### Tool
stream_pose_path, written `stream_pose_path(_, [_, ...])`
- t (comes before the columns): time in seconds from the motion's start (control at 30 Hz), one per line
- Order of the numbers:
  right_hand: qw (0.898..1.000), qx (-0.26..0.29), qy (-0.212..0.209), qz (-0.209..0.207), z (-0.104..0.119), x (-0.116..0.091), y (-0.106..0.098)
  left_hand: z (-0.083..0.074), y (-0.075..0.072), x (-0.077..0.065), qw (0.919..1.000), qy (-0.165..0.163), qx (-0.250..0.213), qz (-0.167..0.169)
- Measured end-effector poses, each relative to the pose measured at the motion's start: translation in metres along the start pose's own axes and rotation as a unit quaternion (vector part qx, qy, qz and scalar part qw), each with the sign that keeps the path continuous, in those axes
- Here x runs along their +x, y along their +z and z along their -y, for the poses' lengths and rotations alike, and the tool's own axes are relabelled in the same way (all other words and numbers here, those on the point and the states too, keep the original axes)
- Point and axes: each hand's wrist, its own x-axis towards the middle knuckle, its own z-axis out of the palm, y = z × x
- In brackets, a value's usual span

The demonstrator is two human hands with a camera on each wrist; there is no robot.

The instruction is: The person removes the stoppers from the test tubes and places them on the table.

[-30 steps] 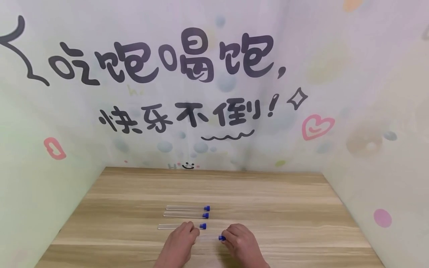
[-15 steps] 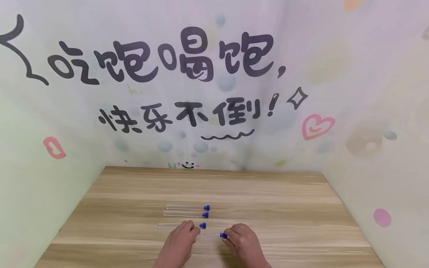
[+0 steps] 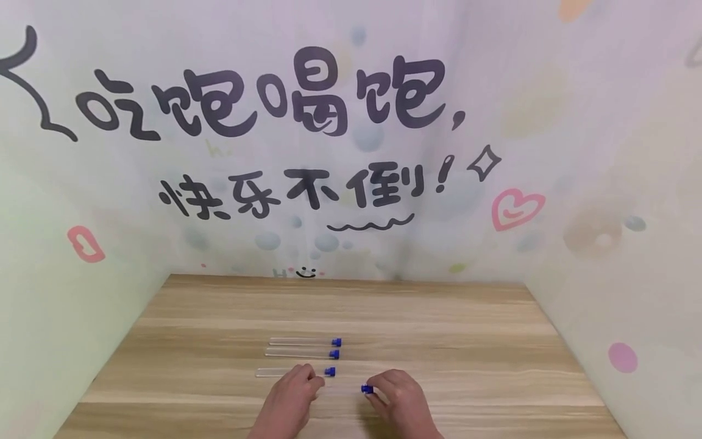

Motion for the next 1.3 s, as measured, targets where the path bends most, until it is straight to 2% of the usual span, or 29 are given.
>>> stream_pose_path(0.13, [1.000, 0.004, -0.001, -0.012, -0.006, -0.002, -0.005, 0.001, -0.001, -0.003, 1.0000, -0.007, -0.005, 0.001])
stream_pose_path(0.37, [1.000, -0.004, 0.009, -0.014, -0.022, -0.007, -0.013, 0.001, -0.004, -0.003, 0.9992, -0.008, 0.022, -0.033])
stream_pose_path(0.63, [1.000, -0.004, 0.018, -0.014, -0.033, -0.012, -0.022, 0.006, -0.003, -0.008, 0.9985, -0.017, 0.032, -0.041])
stream_pose_path(0.93, [0.999, -0.005, 0.035, -0.012, -0.044, -0.018, -0.029, 0.009, -0.003, -0.009, 0.9968, -0.030, 0.064, -0.038])
stream_pose_path(1.07, [0.999, -0.020, 0.033, -0.020, -0.051, -0.024, -0.031, 0.010, -0.001, -0.010, 0.9963, -0.037, 0.075, -0.022])
stream_pose_path(1.3, [0.998, -0.049, 0.048, 0.011, -0.058, -0.035, -0.035, 0.013, 0.002, -0.011, 0.9979, -0.045, 0.045, 0.008])
